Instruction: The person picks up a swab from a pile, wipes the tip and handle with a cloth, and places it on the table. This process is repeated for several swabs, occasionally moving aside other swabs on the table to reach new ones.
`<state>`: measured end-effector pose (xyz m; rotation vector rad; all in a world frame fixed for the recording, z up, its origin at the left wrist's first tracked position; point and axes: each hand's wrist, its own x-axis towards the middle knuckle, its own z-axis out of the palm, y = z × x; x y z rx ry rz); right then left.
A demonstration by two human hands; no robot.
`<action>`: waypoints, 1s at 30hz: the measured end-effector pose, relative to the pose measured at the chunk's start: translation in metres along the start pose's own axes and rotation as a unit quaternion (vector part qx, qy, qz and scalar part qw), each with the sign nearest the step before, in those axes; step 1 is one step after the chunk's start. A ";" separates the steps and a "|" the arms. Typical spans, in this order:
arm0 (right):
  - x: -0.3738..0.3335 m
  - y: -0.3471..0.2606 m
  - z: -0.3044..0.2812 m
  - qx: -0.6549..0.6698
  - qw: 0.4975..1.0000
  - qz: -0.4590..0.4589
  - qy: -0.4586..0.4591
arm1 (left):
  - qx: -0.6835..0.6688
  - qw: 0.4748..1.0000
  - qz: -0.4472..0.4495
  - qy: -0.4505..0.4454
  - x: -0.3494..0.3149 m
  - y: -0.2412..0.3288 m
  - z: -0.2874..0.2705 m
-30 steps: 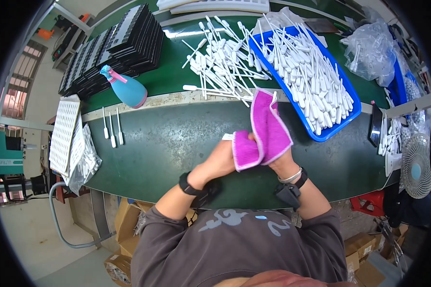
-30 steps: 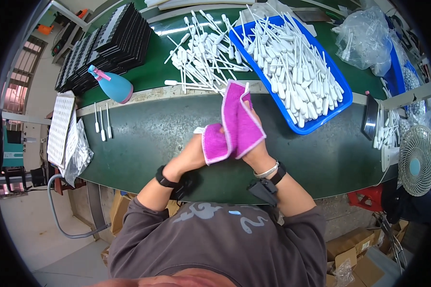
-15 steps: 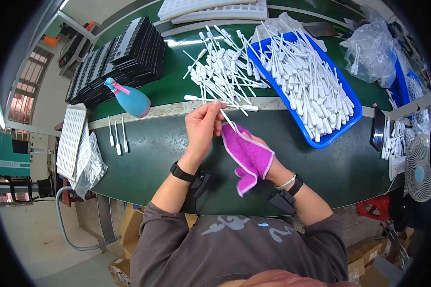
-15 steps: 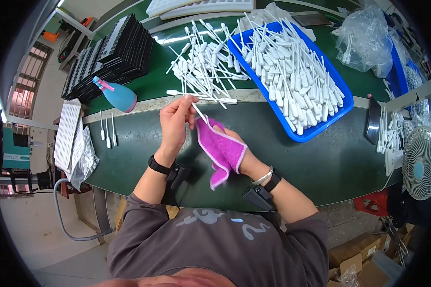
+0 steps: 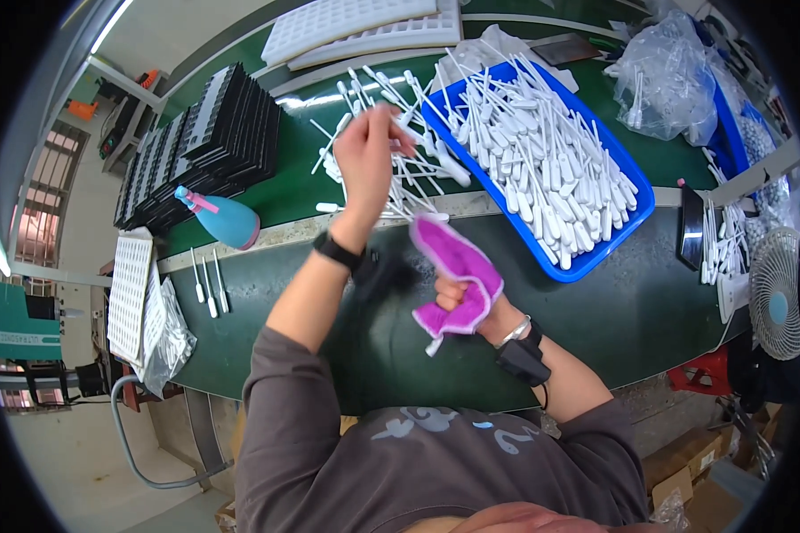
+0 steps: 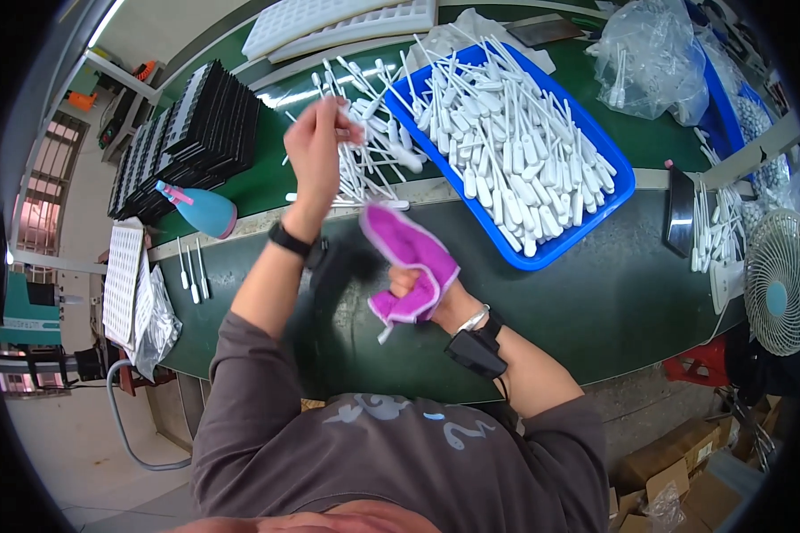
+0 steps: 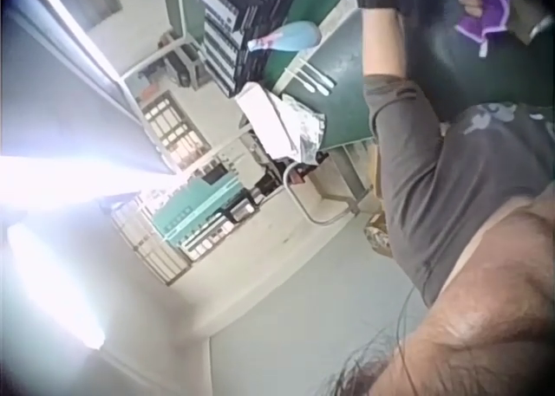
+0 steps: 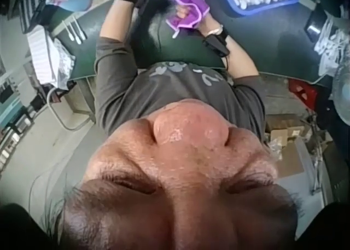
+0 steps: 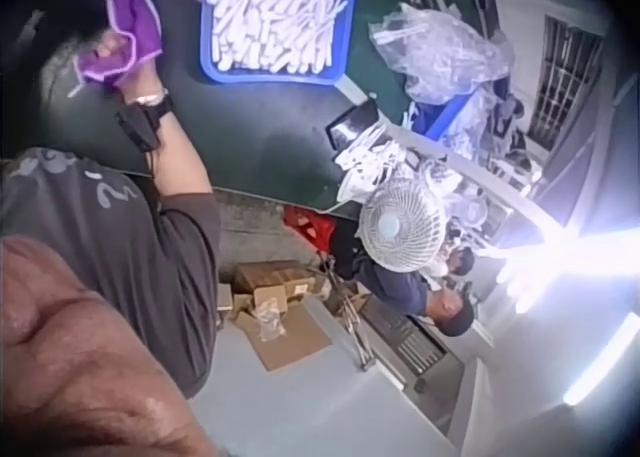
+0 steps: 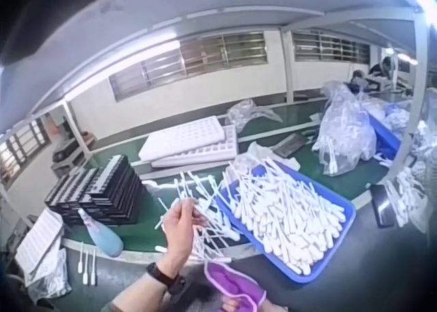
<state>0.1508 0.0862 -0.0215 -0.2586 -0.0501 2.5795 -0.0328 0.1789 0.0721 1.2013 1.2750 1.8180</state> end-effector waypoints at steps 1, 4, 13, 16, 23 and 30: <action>-0.001 0.000 0.004 -0.064 0.998 0.026 -0.004 | -0.012 0.999 0.029 0.003 0.022 -0.009 0.001; 0.000 -0.001 0.015 -0.101 0.993 0.054 -0.015 | 0.046 0.997 0.058 0.016 0.069 -0.031 0.008; 0.003 -0.001 0.017 -0.096 0.992 0.078 -0.028 | 0.161 0.962 -0.186 -0.121 0.077 -0.050 0.004; 0.003 0.001 0.018 -0.096 0.993 0.072 -0.015 | 0.408 0.900 -0.024 -0.149 0.055 -0.020 -0.032; 0.005 -0.004 0.007 -0.081 0.994 0.064 -0.033 | 0.658 0.729 0.087 -0.169 -0.033 0.006 -0.136; 0.003 0.003 0.006 -0.067 0.993 0.073 -0.065 | 0.645 0.727 0.176 -0.154 -0.057 -0.011 -0.159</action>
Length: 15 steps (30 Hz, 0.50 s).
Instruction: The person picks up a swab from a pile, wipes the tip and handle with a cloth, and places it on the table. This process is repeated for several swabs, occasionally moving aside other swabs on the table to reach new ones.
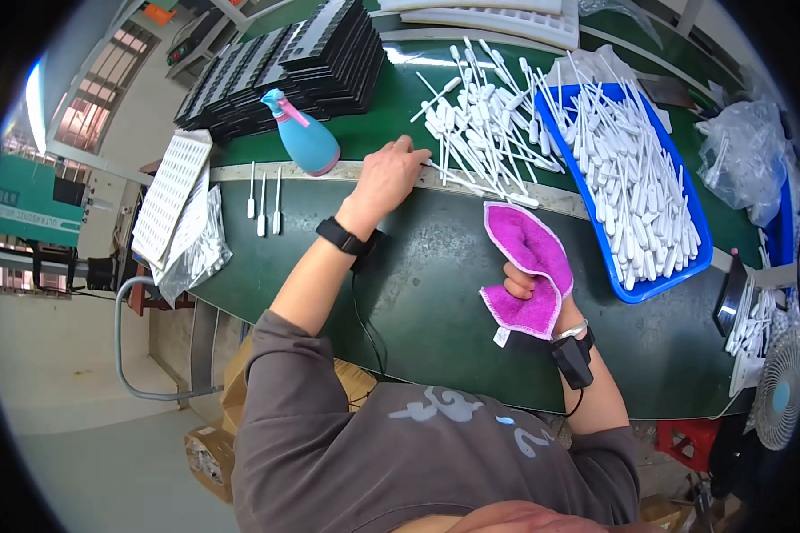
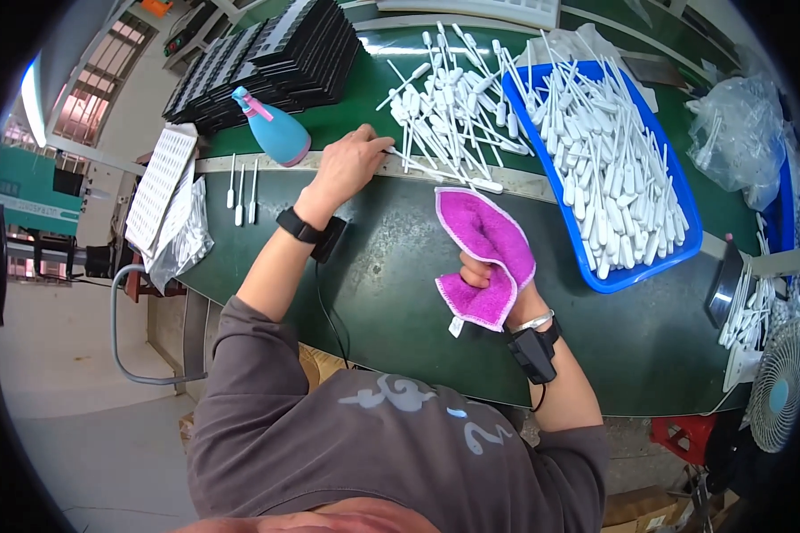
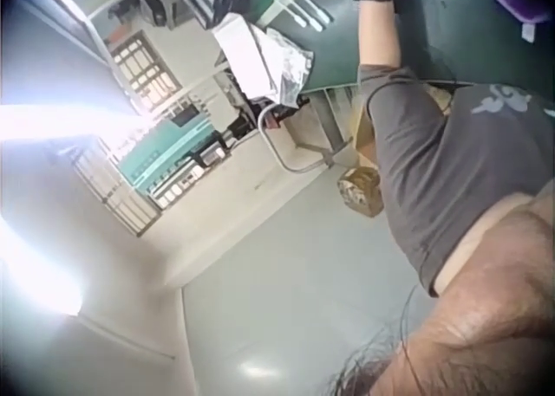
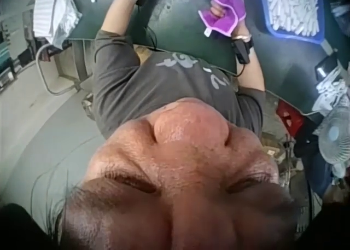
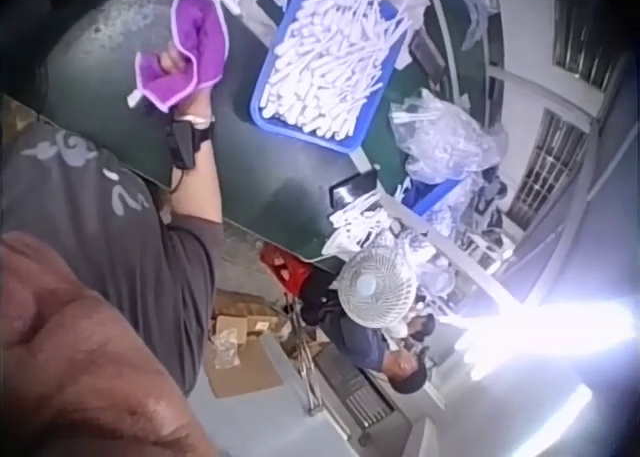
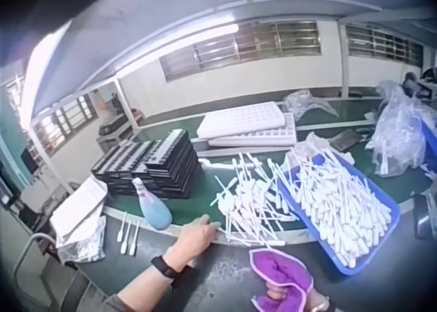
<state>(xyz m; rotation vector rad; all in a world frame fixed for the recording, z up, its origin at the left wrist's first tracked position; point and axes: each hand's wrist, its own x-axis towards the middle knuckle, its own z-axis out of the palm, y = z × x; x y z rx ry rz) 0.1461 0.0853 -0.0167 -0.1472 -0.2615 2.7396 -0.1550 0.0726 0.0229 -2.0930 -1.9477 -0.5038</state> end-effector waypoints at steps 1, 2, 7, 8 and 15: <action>0.000 0.000 -0.003 -0.004 1.000 -0.004 -0.004 | -0.003 0.999 0.043 0.021 0.002 -0.003 0.004; 0.000 0.000 -0.005 -0.008 1.000 -0.007 -0.007 | -0.004 0.999 0.041 0.026 0.000 -0.007 0.005; 0.002 0.000 0.007 0.001 0.997 -0.022 0.069 | -0.130 0.991 -0.003 0.028 -0.014 -0.020 -0.009; 0.003 -0.003 0.007 0.001 0.997 -0.023 0.068 | -0.249 0.960 -0.124 0.007 -0.020 -0.014 -0.014; 0.000 -0.008 -0.010 0.022 0.999 -0.035 0.018 | -0.676 0.638 -0.368 0.014 -0.034 0.058 -0.031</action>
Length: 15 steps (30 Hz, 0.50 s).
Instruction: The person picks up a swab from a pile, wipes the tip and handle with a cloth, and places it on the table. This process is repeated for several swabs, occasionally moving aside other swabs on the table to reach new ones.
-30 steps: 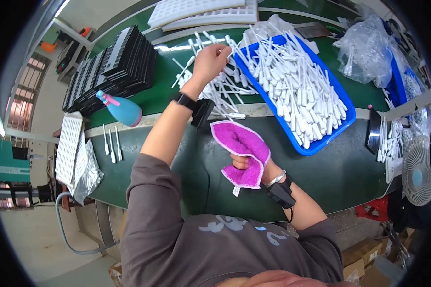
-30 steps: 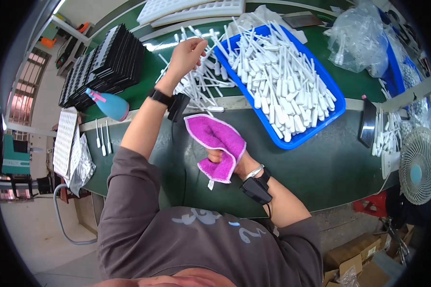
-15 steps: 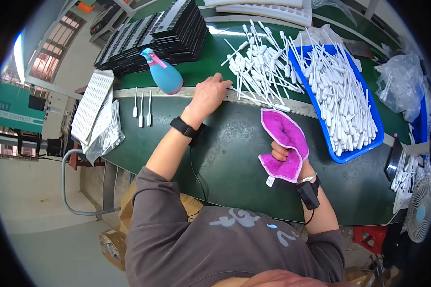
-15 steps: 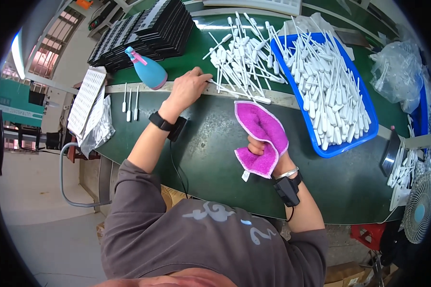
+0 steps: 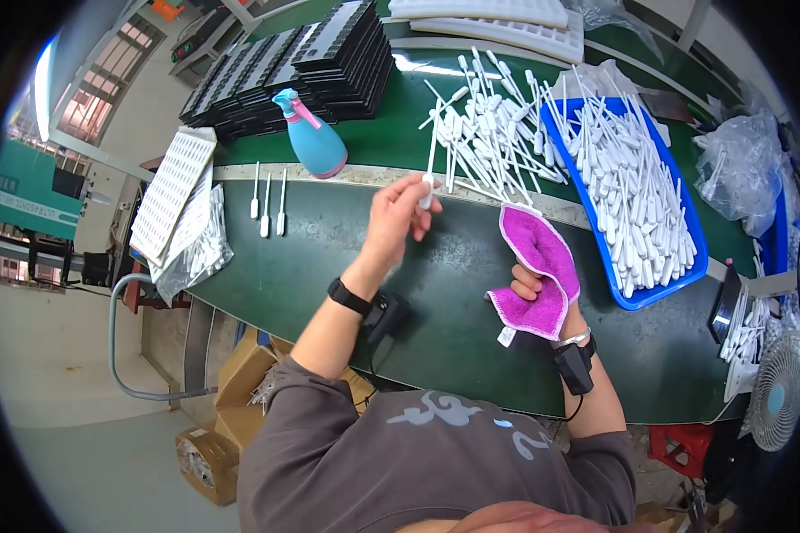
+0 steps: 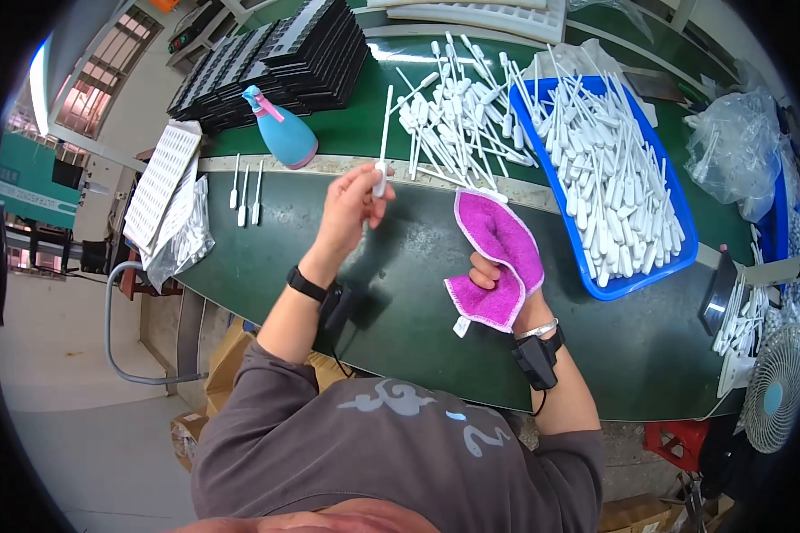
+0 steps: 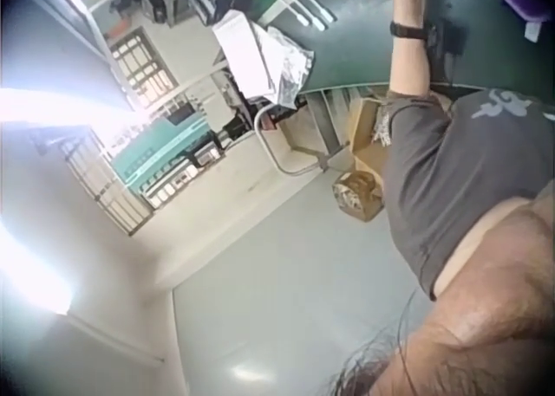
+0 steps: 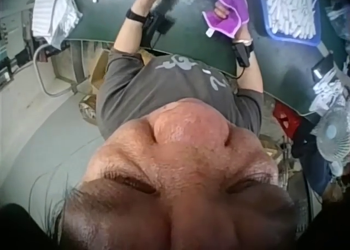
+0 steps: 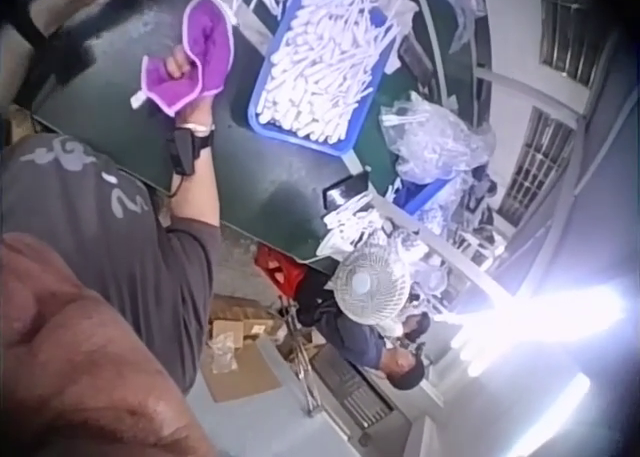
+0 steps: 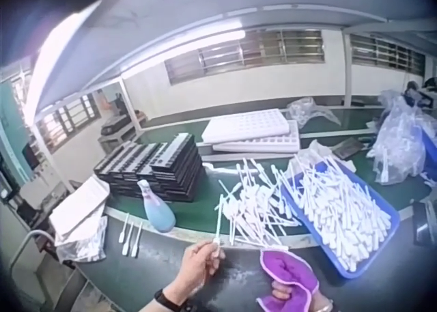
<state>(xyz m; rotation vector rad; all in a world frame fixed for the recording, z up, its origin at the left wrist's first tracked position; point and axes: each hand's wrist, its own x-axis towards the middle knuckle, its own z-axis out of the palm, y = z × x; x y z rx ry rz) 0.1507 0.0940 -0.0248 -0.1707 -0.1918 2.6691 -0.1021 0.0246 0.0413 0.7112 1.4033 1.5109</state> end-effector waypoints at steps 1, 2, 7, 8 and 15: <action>-0.001 -0.001 0.002 -0.002 1.000 -0.002 0.002 | -0.040 0.999 -0.011 -0.005 -0.005 -0.003 0.008; -0.001 -0.002 0.006 -0.016 0.999 -0.027 0.013 | -0.080 0.996 -0.022 -0.011 -0.008 -0.005 0.013; -0.002 -0.001 0.032 -0.056 0.993 -0.098 0.047 | -0.109 0.993 -0.036 -0.004 -0.012 -0.019 0.020; -0.002 -0.001 0.037 -0.061 0.991 -0.108 0.052 | -0.116 0.993 -0.038 -0.005 -0.012 -0.020 0.022; 0.001 0.005 0.063 -0.090 0.973 -0.194 0.092 | -0.096 0.994 -0.017 -0.054 -0.030 -0.018 0.055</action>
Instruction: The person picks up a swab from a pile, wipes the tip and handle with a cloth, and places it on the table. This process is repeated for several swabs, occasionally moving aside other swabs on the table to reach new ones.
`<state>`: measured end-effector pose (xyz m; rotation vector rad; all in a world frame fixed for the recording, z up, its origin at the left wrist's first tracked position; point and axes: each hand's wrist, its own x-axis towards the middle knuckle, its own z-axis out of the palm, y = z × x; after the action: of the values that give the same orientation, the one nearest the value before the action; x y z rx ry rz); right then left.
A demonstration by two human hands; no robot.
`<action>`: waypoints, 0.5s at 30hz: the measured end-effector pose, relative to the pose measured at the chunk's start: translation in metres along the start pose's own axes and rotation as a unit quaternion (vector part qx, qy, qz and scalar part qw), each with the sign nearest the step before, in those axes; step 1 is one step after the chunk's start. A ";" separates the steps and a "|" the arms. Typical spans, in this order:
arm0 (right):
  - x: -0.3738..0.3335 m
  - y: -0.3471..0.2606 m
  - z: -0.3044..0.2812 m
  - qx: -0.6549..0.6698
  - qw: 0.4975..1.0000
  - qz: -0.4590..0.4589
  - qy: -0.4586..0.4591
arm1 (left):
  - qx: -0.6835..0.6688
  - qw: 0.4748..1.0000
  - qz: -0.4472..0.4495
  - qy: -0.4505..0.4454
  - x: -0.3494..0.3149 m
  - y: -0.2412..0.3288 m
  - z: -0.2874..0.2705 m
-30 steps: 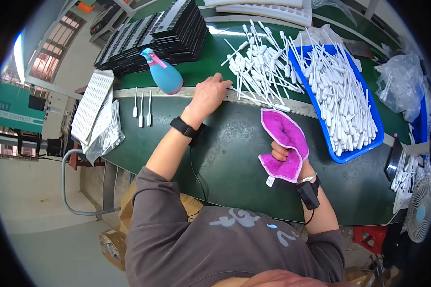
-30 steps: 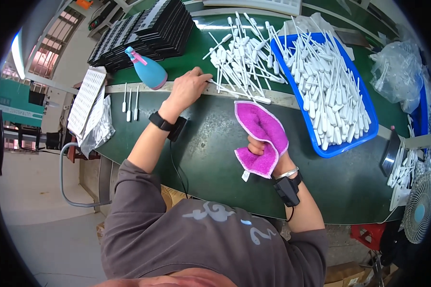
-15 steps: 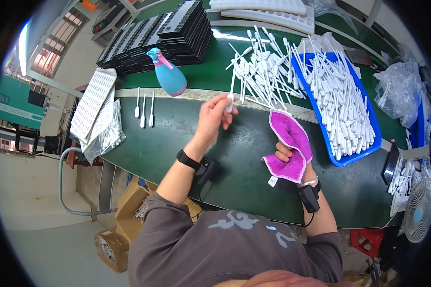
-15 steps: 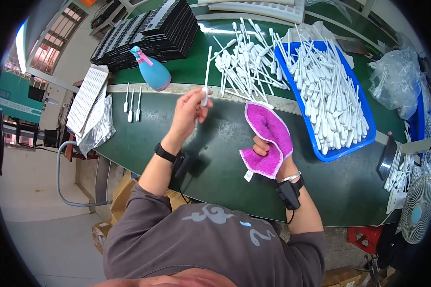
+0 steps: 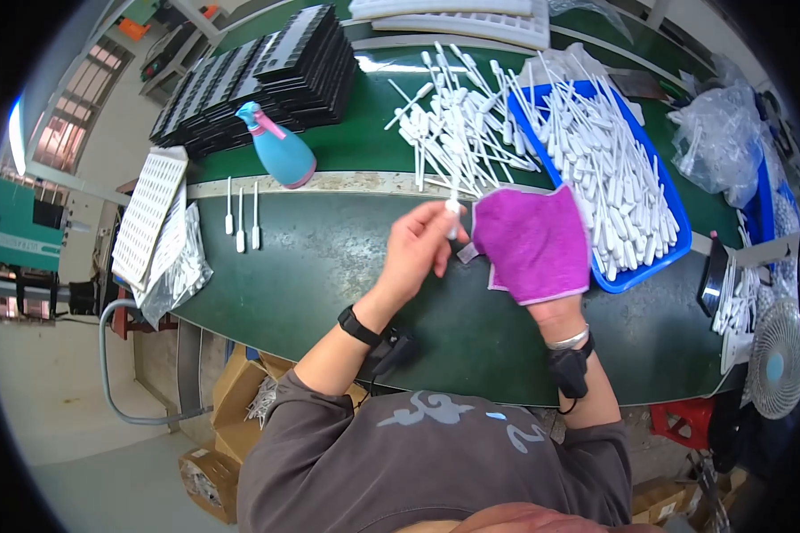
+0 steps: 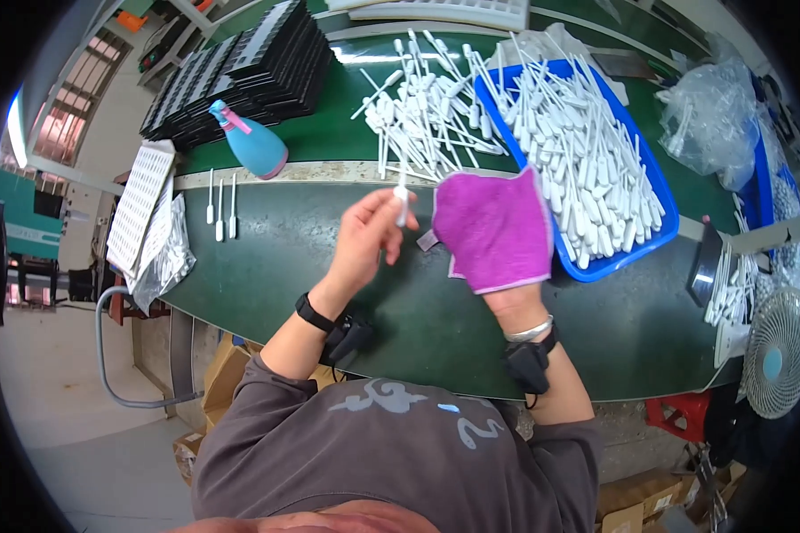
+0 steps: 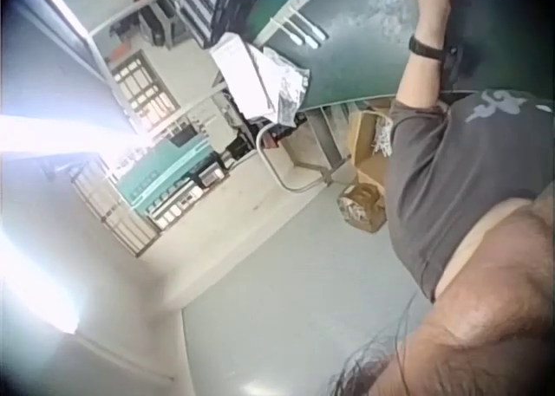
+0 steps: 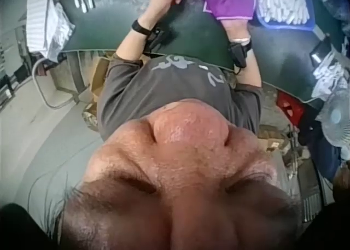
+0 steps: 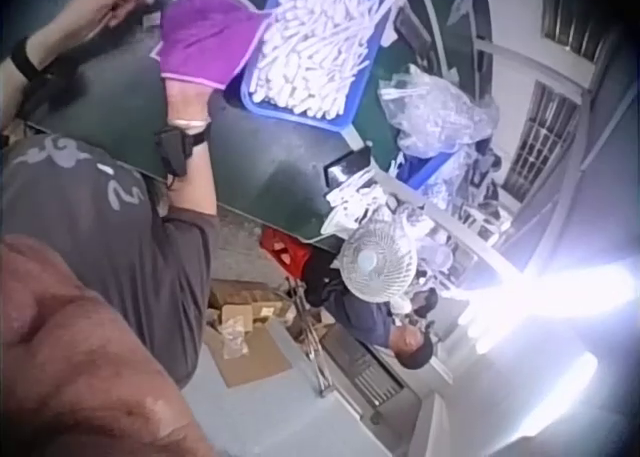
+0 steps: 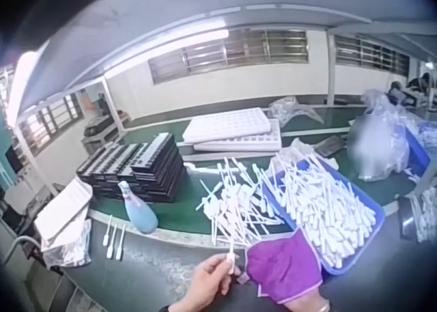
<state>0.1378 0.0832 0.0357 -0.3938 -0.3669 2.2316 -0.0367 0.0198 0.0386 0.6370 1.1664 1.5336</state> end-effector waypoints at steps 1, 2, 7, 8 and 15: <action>-0.002 0.000 0.001 -0.005 1.000 -0.016 0.009 | 0.110 0.992 -0.030 -0.050 -0.006 -0.004 0.012; -0.005 0.003 -0.001 -0.006 1.000 -0.023 0.014 | 0.218 0.969 -0.059 -0.101 -0.012 -0.010 0.023; -0.006 0.011 -0.028 -0.137 0.989 -0.031 0.045 | 0.259 0.932 0.157 -0.197 -0.026 -0.052 0.037; -0.001 0.000 -0.035 -0.026 0.998 -0.011 -0.055 | 0.142 0.952 -0.063 -0.264 -0.027 -0.041 0.036; 0.013 -0.024 -0.047 0.146 0.971 -0.015 -0.191 | -0.259 0.811 -0.396 -0.343 -0.029 -0.039 0.023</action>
<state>0.1651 0.1148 0.0001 0.2010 -0.2330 2.2837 0.0078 -0.0008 0.0172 0.2187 0.3176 0.7124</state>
